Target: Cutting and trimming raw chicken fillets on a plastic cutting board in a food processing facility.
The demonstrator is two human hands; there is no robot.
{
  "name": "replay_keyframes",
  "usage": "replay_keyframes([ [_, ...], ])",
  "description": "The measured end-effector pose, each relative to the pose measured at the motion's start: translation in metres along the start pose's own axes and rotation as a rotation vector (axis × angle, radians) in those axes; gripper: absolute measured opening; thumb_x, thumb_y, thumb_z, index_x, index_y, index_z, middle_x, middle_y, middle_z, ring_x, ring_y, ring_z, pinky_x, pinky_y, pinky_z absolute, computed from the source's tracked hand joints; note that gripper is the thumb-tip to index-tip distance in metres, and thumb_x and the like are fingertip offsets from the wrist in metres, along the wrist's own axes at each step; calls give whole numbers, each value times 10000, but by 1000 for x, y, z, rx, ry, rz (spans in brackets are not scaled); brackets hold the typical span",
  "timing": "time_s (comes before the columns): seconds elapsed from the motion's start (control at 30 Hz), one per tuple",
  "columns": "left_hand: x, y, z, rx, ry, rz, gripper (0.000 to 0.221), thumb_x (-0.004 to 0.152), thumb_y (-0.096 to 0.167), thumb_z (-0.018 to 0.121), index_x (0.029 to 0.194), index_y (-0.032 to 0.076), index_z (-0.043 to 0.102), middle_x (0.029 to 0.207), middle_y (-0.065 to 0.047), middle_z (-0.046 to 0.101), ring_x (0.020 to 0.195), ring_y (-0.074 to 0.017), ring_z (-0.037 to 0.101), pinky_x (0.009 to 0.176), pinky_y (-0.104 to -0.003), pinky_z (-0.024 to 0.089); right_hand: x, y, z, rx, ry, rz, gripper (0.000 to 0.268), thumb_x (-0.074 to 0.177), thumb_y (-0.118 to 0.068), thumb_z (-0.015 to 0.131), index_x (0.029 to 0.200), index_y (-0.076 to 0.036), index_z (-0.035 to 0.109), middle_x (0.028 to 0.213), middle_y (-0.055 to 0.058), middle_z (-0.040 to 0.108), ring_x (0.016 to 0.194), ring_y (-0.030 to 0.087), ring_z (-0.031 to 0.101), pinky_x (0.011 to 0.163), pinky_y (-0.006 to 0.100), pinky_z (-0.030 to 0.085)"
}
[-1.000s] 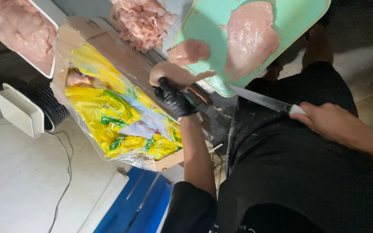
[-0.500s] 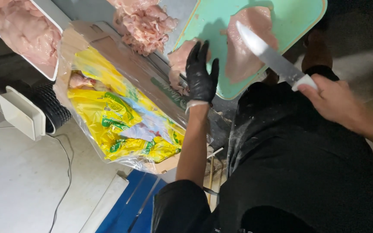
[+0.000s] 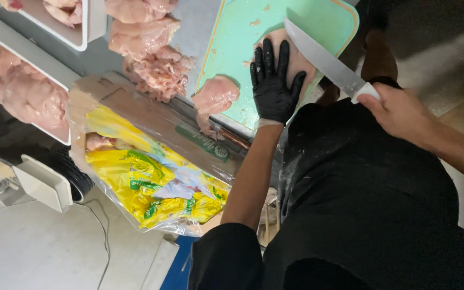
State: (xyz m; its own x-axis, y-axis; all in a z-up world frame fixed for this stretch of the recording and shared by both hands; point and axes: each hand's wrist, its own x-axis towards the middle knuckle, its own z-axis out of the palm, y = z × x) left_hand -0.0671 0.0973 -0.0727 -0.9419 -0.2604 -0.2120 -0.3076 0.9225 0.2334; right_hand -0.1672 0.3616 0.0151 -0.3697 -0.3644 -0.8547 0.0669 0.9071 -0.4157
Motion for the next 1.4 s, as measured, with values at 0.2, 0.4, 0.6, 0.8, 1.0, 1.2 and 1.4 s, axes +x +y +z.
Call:
replay_keyframes([
  [0.2,4,11,0,13,-8,-3,842,1034,675,516,1716,285,213,1826,-101,121,1731,-344,158,1427,-523,197,-2,5,5,13,25,-54,325,1168,-326,499,1191,-45,660,845,149,716,665,285,684,560,420,517],
  [0.4,8,18,-1,-73,30,-18,797,1062,621,474,1717,270,184,1817,-157,126,1709,-401,177,1384,-560,236,-14,-7,8,103,-37,34,312,1153,-323,480,1232,-60,629,784,127,687,576,242,645,475,373,487],
  [0.6,7,22,-3,-75,34,-35,757,1092,585,433,1723,267,162,1821,-167,93,1709,-416,166,1372,-572,250,-15,1,24,240,-100,89,315,1139,-313,473,1299,-91,628,904,141,716,767,259,695,656,409,543],
  [0.8,8,20,-2,-45,29,-18,739,1104,563,433,1722,250,174,1820,-169,91,1714,-410,160,1386,-563,244,-9,-4,24,242,-70,36,327,1138,-307,485,1312,-71,628,845,138,705,689,261,673,592,412,506],
  [1.0,13,20,-6,-41,35,9,748,1086,576,421,1713,228,210,1809,-178,122,1699,-419,192,1376,-566,247,11,-17,19,253,-64,29,346,1159,-343,499,1040,-58,655,732,101,636,593,229,590,517,398,441],
  [1.2,12,17,-5,-108,83,14,738,1079,539,485,1704,231,243,1808,-180,141,1696,-440,215,1402,-587,254,48,-20,26,118,81,-264,445,1156,-449,443,1073,-37,589,814,153,646,697,351,644,595,498,439],
  [1.4,10,17,0,-18,25,-15,783,1058,616,507,1702,272,223,1810,-238,96,1712,-455,163,1403,-568,246,26,-21,5,23,-3,-159,448,1171,-423,469,1021,-16,582,733,178,680,593,353,652,519,490,431],
])
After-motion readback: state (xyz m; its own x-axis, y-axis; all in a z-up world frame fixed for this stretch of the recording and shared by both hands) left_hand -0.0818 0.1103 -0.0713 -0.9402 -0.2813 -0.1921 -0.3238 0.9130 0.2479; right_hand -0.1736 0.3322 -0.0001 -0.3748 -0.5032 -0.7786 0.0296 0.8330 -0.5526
